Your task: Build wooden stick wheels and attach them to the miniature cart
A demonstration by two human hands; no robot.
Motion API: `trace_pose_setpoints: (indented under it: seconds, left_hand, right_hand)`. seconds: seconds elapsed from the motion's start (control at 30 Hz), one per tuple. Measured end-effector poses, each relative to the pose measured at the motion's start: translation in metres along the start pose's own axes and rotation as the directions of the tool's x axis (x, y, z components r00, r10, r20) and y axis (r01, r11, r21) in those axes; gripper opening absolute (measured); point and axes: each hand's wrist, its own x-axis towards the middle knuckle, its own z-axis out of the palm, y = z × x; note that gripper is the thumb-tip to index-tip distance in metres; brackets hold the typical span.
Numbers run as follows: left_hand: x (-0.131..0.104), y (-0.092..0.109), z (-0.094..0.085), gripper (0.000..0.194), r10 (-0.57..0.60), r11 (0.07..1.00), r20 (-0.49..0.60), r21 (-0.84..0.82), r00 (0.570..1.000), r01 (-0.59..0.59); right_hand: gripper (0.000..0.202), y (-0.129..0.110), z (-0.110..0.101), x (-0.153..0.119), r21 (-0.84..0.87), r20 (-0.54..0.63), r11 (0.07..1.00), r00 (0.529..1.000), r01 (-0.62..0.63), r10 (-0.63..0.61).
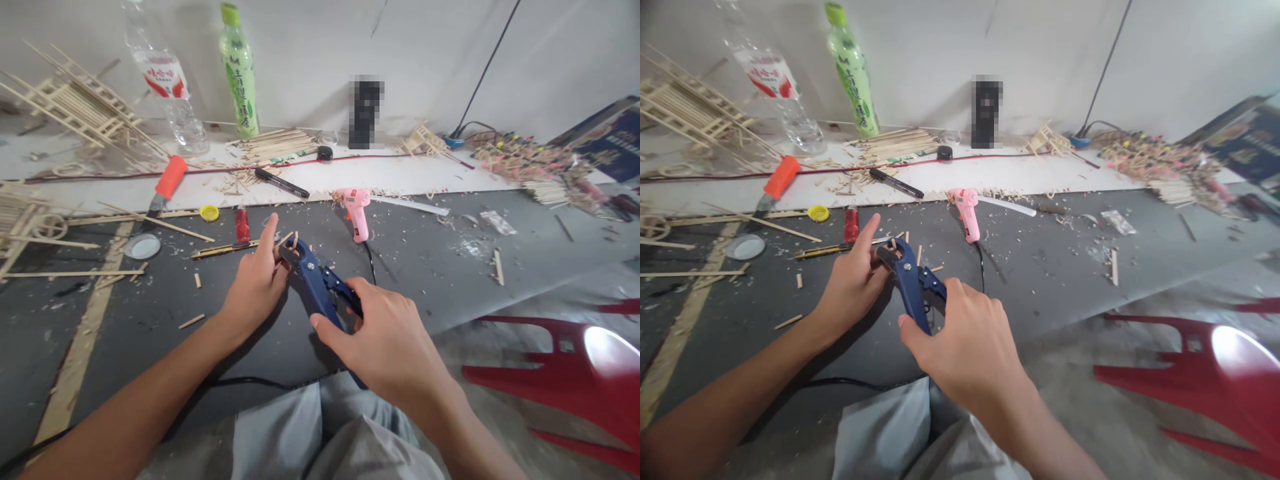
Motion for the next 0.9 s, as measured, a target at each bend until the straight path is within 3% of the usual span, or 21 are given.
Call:
trace_pose_setpoints:
  seconds: [0.5,0.9]
  left_hand:
    - [-0.003,0.013,0.001,0.080,0.012,0.971,0.030,0.240,0.999,-0.019]
    - [-0.003,0.013,0.003,0.086,0.081,0.976,-0.012,0.202,0.997,-0.077]
  right_hand:
    - [0.031,-0.031,-0.007,-0.005,-0.197,0.040,0.979,0.997,-0.056,0.065]
    - [0.032,-0.044,-0.010,-0.009,-0.216,0.074,0.975,0.996,-0.042,0.060]
